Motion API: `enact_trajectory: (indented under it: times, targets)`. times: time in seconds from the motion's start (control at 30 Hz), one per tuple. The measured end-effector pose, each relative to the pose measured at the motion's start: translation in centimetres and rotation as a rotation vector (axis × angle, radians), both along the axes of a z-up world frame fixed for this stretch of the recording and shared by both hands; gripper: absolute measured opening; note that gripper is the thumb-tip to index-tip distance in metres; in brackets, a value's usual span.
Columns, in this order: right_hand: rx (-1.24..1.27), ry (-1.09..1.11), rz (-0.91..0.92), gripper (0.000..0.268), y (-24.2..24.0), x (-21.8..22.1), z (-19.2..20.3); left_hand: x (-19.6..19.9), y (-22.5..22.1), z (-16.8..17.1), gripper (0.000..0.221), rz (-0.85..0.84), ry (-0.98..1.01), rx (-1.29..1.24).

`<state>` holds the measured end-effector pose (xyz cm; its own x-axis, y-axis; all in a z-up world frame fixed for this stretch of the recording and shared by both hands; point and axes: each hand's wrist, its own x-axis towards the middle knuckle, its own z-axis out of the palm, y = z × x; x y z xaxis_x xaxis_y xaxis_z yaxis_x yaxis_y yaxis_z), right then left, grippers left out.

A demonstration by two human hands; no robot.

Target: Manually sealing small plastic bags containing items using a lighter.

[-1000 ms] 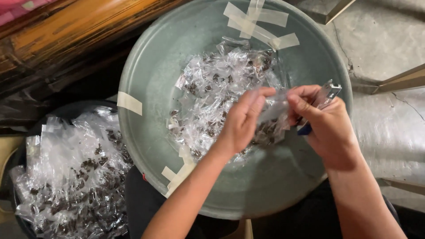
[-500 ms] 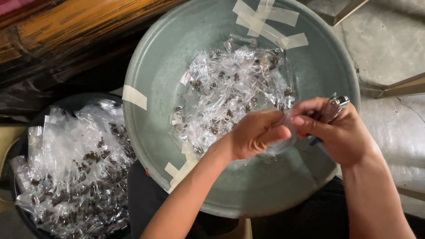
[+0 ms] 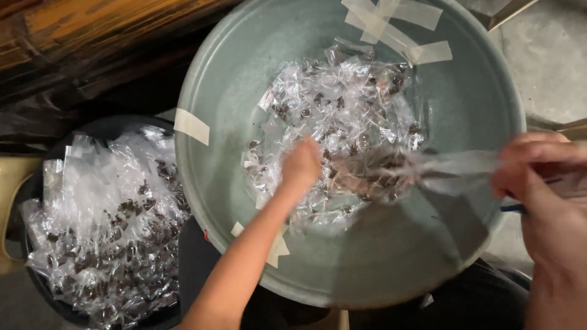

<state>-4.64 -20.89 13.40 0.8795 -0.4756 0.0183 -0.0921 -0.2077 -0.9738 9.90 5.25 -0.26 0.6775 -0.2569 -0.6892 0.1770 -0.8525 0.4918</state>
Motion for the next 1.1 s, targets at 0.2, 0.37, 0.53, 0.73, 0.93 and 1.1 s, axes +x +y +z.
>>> enact_trajectory:
  times: [0.2,0.37,0.53,0.73,0.93,1.1]
  targets:
    - [-0.151,0.035,-0.024,0.011,1.6,0.3,0.7,6.3,6.3,-10.9,0.049,0.620,-0.247,0.237]
    - [-0.132,-0.001,0.022,0.009,4.2,1.5,2.1,5.5,5.4,-16.1,0.023,0.414,-0.380,0.207]
    - [-0.180,0.167,0.002,0.006,3.7,2.3,-0.4,4.3,0.5,-1.6,0.023,0.689,-0.159,-0.400]
    - [-0.045,0.180,0.117,0.003,5.7,3.9,0.2,0.4,-2.0,6.8,0.022,0.610,-0.069,-0.872]
    - [-0.108,0.223,0.129,0.008,6.0,3.9,0.8,-1.4,-0.6,11.0,0.029,0.201,-0.455,-0.945]
    - [-0.202,0.049,0.200,0.044,6.0,3.6,0.7,-1.1,-0.2,13.9,0.044,0.065,-0.363,-0.993]
